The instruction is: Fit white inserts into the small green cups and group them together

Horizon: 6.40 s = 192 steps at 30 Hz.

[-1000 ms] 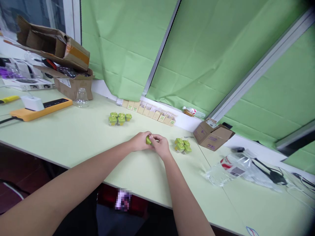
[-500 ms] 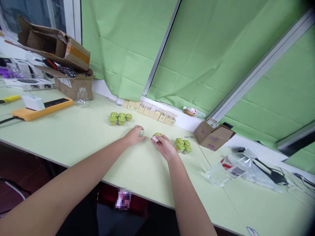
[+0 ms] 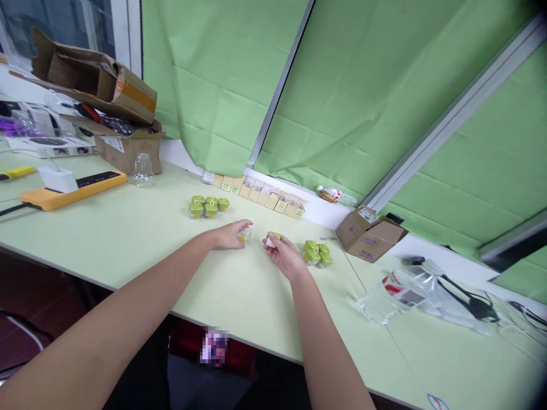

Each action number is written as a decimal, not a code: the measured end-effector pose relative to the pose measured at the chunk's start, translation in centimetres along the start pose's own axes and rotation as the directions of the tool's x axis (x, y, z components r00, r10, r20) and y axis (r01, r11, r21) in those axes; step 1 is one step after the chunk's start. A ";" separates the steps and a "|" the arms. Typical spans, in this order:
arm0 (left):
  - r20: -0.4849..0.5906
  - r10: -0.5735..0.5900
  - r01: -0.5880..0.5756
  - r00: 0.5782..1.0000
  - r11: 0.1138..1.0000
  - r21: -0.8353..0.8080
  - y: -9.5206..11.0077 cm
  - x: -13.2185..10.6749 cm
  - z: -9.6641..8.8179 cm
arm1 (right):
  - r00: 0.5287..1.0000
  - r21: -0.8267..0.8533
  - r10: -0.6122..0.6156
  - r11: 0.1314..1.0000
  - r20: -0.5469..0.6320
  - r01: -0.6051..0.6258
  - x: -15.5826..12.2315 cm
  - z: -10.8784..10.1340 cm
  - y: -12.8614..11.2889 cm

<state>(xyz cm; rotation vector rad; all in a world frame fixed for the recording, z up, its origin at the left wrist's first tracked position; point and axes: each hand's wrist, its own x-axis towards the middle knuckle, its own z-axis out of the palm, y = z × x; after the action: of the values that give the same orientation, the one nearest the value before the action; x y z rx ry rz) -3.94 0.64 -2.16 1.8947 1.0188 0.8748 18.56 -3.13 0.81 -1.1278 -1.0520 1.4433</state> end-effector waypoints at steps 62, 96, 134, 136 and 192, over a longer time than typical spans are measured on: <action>-0.002 0.385 -0.385 0.923 0.923 0.001 4.6 -0.7 5.2 | 0.968 -0.322 0.145 0.944 0.206 -0.073 -0.6 -0.3 -0.3; -0.163 0.234 -0.173 0.958 0.931 0.320 1.4 0.2 3.4 | 0.996 -0.219 -0.062 0.975 -0.064 0.046 0.7 -0.5 0.4; -0.110 0.225 -0.196 0.968 0.954 0.227 3.5 -0.6 3.9 | 0.996 -0.068 -0.085 0.994 -0.006 0.085 0.5 -0.3 0.2; -0.120 0.227 -0.193 0.966 0.951 0.241 3.3 -0.5 3.9 | 0.996 -0.014 -0.090 0.996 0.018 0.090 0.3 -0.3 -0.1; -0.194 0.229 -0.165 0.954 0.940 0.299 1.9 0.3 3.7 | 0.984 -0.184 -0.180 0.967 0.005 0.177 0.4 0.0 0.2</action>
<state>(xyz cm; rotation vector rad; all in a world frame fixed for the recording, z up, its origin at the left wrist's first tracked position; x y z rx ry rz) -0.05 -0.99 -2.08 2.2033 1.1502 1.1338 18.46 -2.77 0.62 -1.1377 -1.2656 1.2154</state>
